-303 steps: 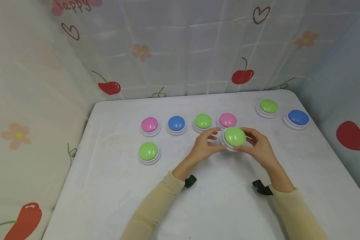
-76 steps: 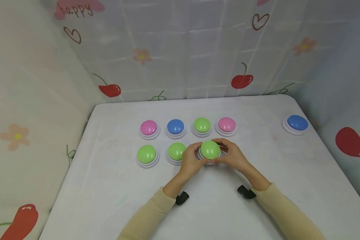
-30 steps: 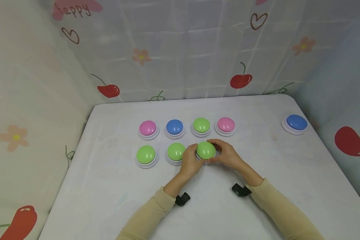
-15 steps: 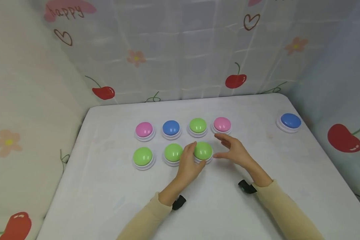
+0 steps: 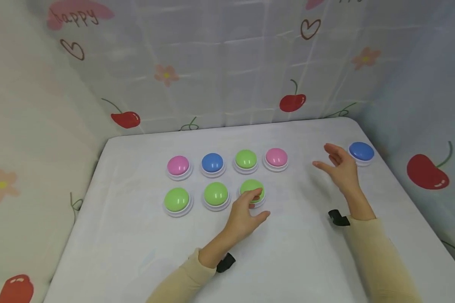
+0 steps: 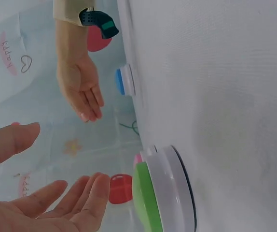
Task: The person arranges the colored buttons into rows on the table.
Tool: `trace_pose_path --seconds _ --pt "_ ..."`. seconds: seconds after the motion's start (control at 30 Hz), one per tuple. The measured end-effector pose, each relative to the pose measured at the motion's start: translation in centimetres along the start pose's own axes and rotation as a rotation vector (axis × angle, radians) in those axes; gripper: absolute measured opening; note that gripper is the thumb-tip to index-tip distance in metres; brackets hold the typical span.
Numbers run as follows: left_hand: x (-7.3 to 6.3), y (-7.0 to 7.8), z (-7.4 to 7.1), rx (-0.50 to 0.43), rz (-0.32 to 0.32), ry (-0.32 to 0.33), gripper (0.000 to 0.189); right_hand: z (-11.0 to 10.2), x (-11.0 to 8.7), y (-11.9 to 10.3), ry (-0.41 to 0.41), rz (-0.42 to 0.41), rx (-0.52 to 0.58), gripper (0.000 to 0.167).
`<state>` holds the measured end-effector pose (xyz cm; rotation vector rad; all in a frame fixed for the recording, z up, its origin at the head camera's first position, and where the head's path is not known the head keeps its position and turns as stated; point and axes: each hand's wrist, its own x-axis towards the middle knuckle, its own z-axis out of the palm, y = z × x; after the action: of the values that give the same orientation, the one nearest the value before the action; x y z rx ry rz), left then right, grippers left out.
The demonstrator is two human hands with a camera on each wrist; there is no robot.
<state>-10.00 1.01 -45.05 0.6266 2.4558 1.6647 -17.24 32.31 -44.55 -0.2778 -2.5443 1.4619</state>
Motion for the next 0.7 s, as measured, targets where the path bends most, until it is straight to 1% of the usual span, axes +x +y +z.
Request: trace_pose_path --seconds 0.07,0.17,0.23,0.33,0.4,0.5,0.63,0.7 --pt "-0.1 -0.1 0.1 -0.01 0.01 -0.009 0.057 -1.1 0.8 0.6 0.068 0.046 -0.01 0.077" --pt "-0.2 -0.1 0.3 -0.013 0.009 -0.02 0.055 -2.6 2.2 1.7 0.169 0.127 -0.016 0.079" --pt "-0.2 -0.1 0.3 -0.013 0.01 -0.027 0.055 -3.7 3.2 2.7 0.235 0.175 -0.012 0.079" --pt "-0.3 -0.1 0.3 -0.014 0.01 -0.037 0.055 -5.1 4.4 4.4 0.316 0.225 0.006 0.079" --pt "-0.3 -0.1 0.3 -0.016 0.013 -0.039 0.055 -5.9 5.0 5.5 0.333 0.277 0.015 0.079" --pt "-0.4 -0.2 0.4 -0.013 0.02 -0.04 0.055 -6.8 5.5 6.7 0.33 0.349 0.024 0.081" --pt "-0.4 -0.1 0.4 -0.01 0.026 -0.045 0.054 -7.4 5.9 7.8 0.291 0.428 0.017 0.086" --pt "-0.5 0.0 0.4 -0.013 0.023 -0.048 0.054 -7.6 6.1 8.2 0.263 0.445 -0.008 0.088"
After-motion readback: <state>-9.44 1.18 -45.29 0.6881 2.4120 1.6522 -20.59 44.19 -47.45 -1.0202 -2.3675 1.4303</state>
